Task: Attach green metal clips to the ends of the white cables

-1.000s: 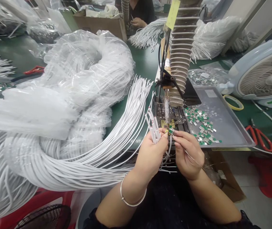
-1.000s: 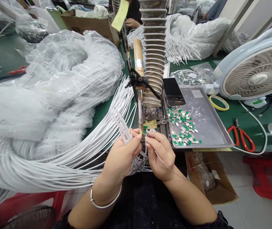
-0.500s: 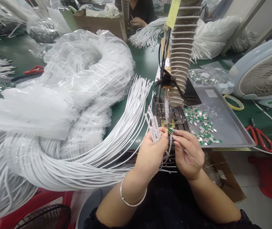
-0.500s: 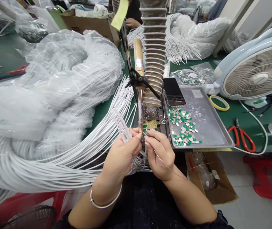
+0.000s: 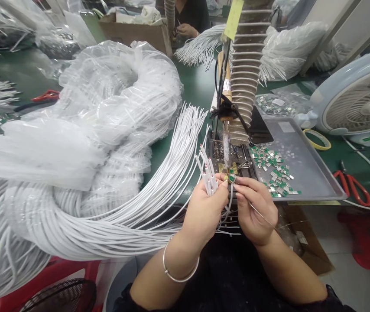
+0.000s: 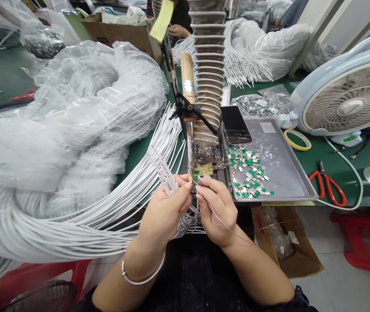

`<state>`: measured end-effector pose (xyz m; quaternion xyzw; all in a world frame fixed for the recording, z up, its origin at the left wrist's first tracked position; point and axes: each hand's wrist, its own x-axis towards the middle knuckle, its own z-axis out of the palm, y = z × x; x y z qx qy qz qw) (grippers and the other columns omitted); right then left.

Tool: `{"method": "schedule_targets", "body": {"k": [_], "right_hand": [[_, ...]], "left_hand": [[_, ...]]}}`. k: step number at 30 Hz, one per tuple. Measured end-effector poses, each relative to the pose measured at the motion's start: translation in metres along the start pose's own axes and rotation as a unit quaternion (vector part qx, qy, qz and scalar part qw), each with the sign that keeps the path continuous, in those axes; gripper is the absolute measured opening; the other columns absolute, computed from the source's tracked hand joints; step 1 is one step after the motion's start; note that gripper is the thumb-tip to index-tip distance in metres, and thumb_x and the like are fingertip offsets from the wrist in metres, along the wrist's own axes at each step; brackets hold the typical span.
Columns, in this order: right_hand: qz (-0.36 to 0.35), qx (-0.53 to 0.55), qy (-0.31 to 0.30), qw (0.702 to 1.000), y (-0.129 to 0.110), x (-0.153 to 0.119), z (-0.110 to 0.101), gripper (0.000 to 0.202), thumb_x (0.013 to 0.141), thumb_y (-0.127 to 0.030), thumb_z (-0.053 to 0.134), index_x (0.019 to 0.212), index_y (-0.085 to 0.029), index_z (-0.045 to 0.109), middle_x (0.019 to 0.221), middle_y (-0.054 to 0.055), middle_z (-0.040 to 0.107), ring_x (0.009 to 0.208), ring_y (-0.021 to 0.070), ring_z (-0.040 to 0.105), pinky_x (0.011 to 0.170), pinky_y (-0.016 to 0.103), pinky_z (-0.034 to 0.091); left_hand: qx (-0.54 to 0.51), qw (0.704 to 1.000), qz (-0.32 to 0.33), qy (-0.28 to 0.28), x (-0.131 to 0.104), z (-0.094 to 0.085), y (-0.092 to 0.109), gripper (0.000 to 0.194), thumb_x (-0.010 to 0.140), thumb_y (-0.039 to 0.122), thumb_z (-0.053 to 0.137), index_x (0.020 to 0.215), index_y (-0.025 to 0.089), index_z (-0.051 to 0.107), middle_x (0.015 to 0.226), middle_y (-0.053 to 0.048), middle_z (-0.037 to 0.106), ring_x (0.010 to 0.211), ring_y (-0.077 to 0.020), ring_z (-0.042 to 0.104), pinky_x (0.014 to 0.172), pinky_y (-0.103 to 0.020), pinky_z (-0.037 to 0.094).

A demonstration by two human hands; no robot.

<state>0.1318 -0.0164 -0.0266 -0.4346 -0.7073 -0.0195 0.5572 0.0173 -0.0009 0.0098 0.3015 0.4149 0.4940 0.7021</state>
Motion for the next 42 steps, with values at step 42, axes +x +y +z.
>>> {"method": "schedule_targets", "body": {"k": [42], "right_hand": [[0.107, 0.012, -0.043, 0.993, 0.005, -0.012, -0.002, 0.023, 0.086, -0.012, 0.045, 0.104, -0.019, 0.057, 0.089, 0.007, 0.066, 0.08, 0.0174, 0.066, 0.068, 0.032, 0.057]], "left_hand": [[0.215, 0.974, 0.024, -0.069, 0.001, -0.019, -0.007, 0.007, 0.078, 0.019, 0.055, 0.072, 0.018, 0.051, 0.075, 0.001, 0.053, 0.075, -0.0131, 0.052, 0.062, -0.024, 0.039]]}}
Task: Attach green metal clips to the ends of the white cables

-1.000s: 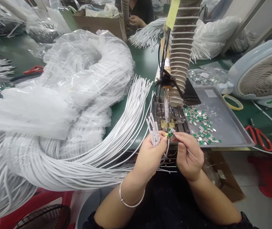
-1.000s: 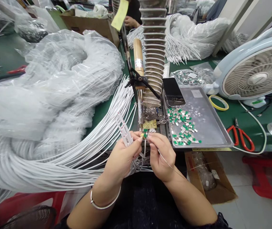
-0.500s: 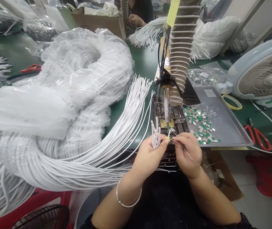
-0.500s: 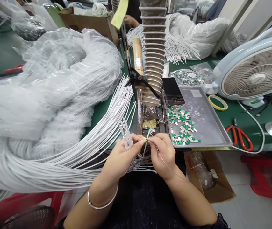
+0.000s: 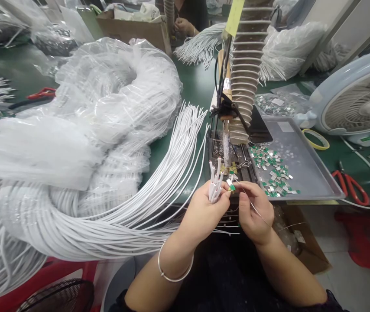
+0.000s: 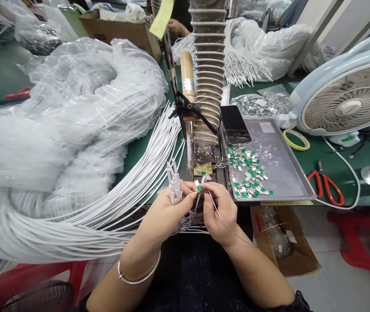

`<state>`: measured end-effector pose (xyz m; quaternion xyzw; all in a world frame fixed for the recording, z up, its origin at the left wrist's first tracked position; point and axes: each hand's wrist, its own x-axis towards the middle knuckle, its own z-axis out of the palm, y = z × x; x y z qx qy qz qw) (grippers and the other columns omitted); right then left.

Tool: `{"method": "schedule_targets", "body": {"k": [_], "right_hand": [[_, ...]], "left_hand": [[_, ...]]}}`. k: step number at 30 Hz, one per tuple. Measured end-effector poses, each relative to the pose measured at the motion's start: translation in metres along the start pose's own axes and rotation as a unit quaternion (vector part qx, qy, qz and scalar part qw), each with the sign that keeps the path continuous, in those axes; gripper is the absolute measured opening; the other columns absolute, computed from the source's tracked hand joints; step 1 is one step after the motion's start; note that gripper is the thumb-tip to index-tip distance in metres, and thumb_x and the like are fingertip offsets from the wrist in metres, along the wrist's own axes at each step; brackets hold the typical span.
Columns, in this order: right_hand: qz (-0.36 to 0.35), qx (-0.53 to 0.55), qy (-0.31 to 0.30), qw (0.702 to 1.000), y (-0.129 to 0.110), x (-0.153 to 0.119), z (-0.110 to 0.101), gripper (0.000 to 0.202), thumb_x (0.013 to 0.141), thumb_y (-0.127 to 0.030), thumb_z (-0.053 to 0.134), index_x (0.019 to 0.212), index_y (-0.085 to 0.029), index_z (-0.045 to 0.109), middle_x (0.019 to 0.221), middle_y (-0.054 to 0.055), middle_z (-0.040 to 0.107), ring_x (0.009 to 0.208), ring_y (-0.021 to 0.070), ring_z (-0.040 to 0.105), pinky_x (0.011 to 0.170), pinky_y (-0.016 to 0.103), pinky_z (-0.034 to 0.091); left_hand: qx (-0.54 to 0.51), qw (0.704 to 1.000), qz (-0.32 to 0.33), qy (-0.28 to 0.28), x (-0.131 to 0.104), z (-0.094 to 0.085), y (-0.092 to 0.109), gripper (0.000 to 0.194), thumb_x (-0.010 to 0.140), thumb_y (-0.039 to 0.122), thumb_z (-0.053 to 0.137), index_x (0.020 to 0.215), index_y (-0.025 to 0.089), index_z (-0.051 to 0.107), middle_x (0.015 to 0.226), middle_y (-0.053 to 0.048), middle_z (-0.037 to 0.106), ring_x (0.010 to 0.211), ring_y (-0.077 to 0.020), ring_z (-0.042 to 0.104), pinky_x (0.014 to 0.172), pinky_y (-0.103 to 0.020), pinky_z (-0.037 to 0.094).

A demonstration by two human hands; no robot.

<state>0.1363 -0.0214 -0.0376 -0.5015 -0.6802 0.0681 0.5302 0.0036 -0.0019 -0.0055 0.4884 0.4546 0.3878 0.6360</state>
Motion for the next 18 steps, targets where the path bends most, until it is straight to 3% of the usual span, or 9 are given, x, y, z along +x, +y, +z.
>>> {"method": "schedule_targets", "body": {"k": [7, 18], "right_hand": [[-0.032, 0.053, 0.01, 0.998, 0.005, -0.002, -0.001, 0.025, 0.084, -0.006, 0.049, 0.101, -0.02, 0.06, 0.093, 0.007, 0.067, 0.087, 0.0179, 0.066, 0.077, 0.036, 0.055], [-0.064, 0.038, 0.012, 0.997, 0.003, 0.006, 0.002, 0.023, 0.084, -0.007, 0.05, 0.1, -0.019, 0.061, 0.092, 0.008, 0.069, 0.093, 0.0201, 0.066, 0.079, 0.038, 0.056]], "left_hand": [[0.02, 0.999, 0.009, 0.036, 0.003, -0.001, 0.004, 0.005, 0.078, 0.018, 0.053, 0.073, 0.018, 0.053, 0.07, 0.003, 0.05, 0.069, -0.0115, 0.05, 0.06, -0.024, 0.037], [0.018, 0.997, 0.012, 0.074, 0.006, 0.002, 0.014, 0.004, 0.076, 0.021, 0.054, 0.074, 0.019, 0.052, 0.067, 0.003, 0.052, 0.061, -0.0114, 0.05, 0.059, -0.024, 0.039]]}}
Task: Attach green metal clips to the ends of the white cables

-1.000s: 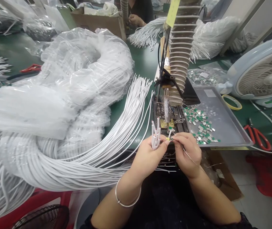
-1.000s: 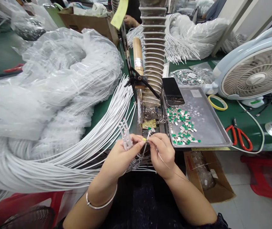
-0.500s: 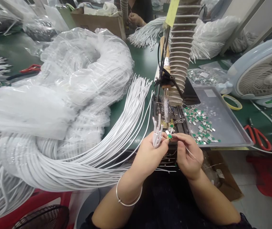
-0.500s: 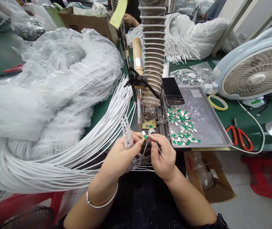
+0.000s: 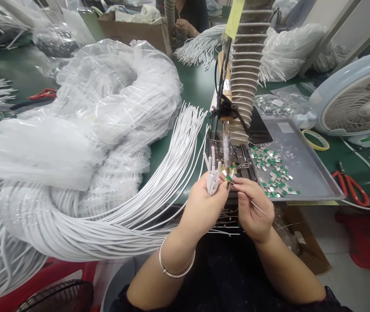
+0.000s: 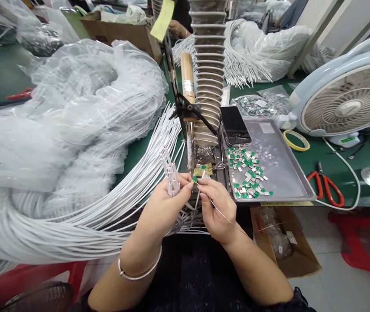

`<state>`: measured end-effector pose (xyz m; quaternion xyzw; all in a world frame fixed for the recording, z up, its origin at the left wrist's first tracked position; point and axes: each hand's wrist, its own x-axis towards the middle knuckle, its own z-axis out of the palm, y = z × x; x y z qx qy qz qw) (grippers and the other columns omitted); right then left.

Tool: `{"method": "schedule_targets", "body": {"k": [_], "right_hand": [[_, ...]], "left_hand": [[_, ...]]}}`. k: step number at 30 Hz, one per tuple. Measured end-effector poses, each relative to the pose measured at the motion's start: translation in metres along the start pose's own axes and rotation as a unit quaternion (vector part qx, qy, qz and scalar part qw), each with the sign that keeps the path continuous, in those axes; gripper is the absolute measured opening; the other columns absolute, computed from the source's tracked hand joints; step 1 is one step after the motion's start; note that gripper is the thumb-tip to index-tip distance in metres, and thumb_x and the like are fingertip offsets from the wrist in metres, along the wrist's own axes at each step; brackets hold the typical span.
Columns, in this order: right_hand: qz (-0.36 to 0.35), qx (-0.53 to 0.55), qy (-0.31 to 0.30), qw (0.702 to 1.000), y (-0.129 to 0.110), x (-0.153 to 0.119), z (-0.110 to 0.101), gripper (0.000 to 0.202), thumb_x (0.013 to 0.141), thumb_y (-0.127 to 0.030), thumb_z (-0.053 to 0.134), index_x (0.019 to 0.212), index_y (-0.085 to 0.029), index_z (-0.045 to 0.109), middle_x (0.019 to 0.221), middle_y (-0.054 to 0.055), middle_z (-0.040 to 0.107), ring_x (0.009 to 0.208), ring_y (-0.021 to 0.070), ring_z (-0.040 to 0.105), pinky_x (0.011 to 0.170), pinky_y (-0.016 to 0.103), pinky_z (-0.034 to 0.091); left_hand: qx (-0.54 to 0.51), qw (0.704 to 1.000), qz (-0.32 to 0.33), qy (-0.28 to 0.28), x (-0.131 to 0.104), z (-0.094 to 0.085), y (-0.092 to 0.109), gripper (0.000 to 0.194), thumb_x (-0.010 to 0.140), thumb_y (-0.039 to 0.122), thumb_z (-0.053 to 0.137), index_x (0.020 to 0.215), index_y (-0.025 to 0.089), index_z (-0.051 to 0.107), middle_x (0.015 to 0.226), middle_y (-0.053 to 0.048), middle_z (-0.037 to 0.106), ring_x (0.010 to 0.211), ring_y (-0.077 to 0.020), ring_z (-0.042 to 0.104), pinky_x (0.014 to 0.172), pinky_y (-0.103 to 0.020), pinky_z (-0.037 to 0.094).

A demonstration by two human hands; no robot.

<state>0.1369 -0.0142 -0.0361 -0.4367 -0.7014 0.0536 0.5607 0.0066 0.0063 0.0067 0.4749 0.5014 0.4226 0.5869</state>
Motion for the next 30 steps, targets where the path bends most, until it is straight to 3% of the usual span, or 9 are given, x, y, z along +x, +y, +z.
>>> {"method": "schedule_targets", "body": {"k": [30], "right_hand": [[-0.013, -0.025, 0.006, 1.0, -0.0058, 0.0081, 0.0026, 0.022, 0.084, -0.008, 0.051, 0.098, -0.019, 0.061, 0.094, 0.008, 0.069, 0.092, 0.0195, 0.066, 0.078, 0.037, 0.057]], "left_hand": [[0.021, 0.999, 0.033, 0.022, -0.004, -0.0004, 0.0047, 0.002, 0.077, 0.021, 0.054, 0.078, 0.019, 0.054, 0.072, 0.001, 0.056, 0.067, -0.0129, 0.054, 0.062, -0.026, 0.041]]}}
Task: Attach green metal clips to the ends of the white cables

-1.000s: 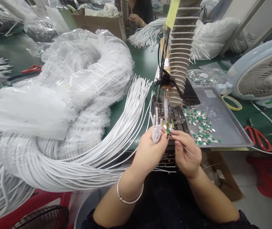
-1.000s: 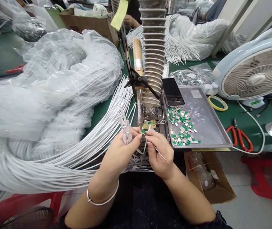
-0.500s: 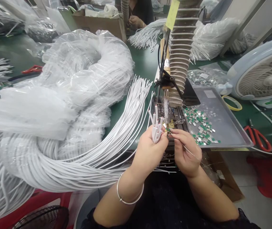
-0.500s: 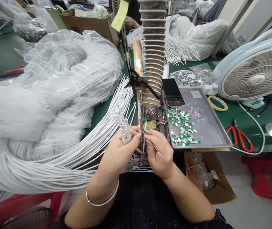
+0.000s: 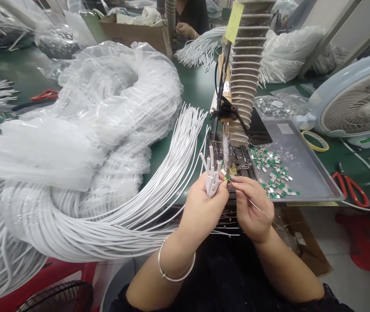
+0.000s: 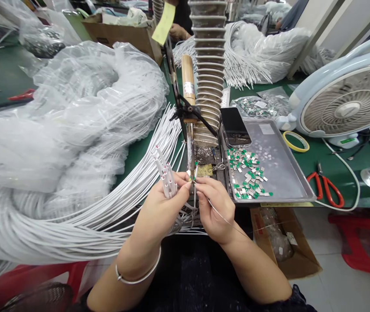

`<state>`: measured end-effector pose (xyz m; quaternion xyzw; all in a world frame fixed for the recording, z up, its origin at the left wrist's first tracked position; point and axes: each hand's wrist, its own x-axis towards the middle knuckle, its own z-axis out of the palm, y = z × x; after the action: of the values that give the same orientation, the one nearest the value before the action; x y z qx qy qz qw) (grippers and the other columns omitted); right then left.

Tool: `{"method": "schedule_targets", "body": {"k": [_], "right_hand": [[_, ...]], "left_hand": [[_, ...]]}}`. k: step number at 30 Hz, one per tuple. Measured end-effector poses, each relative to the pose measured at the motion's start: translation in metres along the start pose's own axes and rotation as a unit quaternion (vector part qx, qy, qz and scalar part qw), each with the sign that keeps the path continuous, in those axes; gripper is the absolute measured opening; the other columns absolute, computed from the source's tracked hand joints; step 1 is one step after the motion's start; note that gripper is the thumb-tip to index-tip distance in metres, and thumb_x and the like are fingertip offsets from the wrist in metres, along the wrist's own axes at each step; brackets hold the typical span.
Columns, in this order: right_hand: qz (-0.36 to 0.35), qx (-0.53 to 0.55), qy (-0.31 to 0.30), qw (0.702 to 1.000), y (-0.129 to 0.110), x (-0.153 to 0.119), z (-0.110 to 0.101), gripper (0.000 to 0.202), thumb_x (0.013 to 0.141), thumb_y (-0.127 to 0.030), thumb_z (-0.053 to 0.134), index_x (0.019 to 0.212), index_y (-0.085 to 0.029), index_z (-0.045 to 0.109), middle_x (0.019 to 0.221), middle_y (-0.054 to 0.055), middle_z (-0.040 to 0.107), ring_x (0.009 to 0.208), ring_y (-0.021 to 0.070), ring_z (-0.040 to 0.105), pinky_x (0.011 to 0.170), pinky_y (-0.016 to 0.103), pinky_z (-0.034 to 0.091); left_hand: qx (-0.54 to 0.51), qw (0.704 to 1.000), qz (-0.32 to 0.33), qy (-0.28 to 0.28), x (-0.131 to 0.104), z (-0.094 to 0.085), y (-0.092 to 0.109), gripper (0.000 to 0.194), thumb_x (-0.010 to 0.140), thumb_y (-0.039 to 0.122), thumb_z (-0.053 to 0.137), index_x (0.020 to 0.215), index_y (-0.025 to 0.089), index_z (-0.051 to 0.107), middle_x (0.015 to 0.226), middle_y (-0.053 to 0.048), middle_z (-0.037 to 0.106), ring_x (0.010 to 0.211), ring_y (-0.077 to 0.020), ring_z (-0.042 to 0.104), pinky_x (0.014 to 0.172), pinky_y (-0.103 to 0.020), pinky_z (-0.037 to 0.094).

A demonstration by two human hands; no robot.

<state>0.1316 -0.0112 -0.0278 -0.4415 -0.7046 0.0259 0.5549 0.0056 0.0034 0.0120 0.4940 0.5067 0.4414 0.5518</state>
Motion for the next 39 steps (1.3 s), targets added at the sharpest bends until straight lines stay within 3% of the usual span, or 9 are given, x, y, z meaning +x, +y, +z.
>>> {"method": "schedule_targets", "body": {"k": [10, 15, 23, 29, 39], "right_hand": [[0.023, 0.029, -0.015, 0.999, 0.001, -0.007, -0.001, 0.022, 0.087, -0.011, 0.045, 0.102, -0.02, 0.059, 0.093, 0.008, 0.068, 0.087, 0.0201, 0.067, 0.075, 0.04, 0.057], [0.075, 0.077, 0.016, 0.994, 0.006, -0.019, 0.001, 0.024, 0.088, -0.012, 0.045, 0.108, -0.022, 0.055, 0.097, 0.008, 0.067, 0.086, 0.0186, 0.067, 0.067, 0.035, 0.059], [0.03, 0.052, 0.026, 0.998, 0.007, -0.012, -0.005, 0.018, 0.085, -0.01, 0.05, 0.094, -0.021, 0.06, 0.092, 0.006, 0.068, 0.091, 0.0205, 0.066, 0.078, 0.041, 0.056], [0.045, 0.086, 0.004, 0.995, 0.009, -0.015, -0.005, 0.02, 0.085, -0.008, 0.049, 0.097, -0.021, 0.06, 0.094, 0.007, 0.068, 0.092, 0.0198, 0.065, 0.083, 0.042, 0.053], [0.085, 0.081, -0.012, 0.993, 0.007, -0.017, -0.005, 0.017, 0.087, -0.011, 0.047, 0.094, -0.021, 0.059, 0.089, 0.006, 0.065, 0.08, 0.0178, 0.063, 0.062, 0.032, 0.054]], "left_hand": [[0.011, 1.0, -0.01, 0.004, -0.002, -0.002, -0.006, 0.004, 0.076, 0.023, 0.055, 0.076, 0.019, 0.055, 0.074, 0.001, 0.058, 0.07, -0.0142, 0.055, 0.065, -0.026, 0.041], [0.021, 0.999, -0.024, -0.017, -0.003, -0.003, -0.014, 0.01, 0.079, 0.028, 0.055, 0.076, 0.018, 0.055, 0.076, -0.001, 0.061, 0.071, -0.015, 0.056, 0.066, -0.027, 0.042], [0.063, 0.996, 0.001, -0.057, -0.008, -0.006, -0.012, 0.018, 0.084, 0.029, 0.051, 0.076, 0.016, 0.061, 0.08, -0.005, 0.064, 0.075, -0.0166, 0.056, 0.067, -0.027, 0.043], [0.066, 0.996, -0.012, -0.059, -0.009, -0.006, -0.012, 0.021, 0.083, 0.034, 0.052, 0.077, 0.016, 0.061, 0.064, 0.001, 0.054, 0.058, -0.0122, 0.045, 0.059, -0.025, 0.039], [0.072, 0.994, -0.038, -0.07, -0.005, -0.009, -0.014, 0.025, 0.086, 0.038, 0.048, 0.078, 0.017, 0.058, 0.054, 0.005, 0.042, 0.05, -0.0093, 0.034, 0.052, -0.023, 0.031]]}}
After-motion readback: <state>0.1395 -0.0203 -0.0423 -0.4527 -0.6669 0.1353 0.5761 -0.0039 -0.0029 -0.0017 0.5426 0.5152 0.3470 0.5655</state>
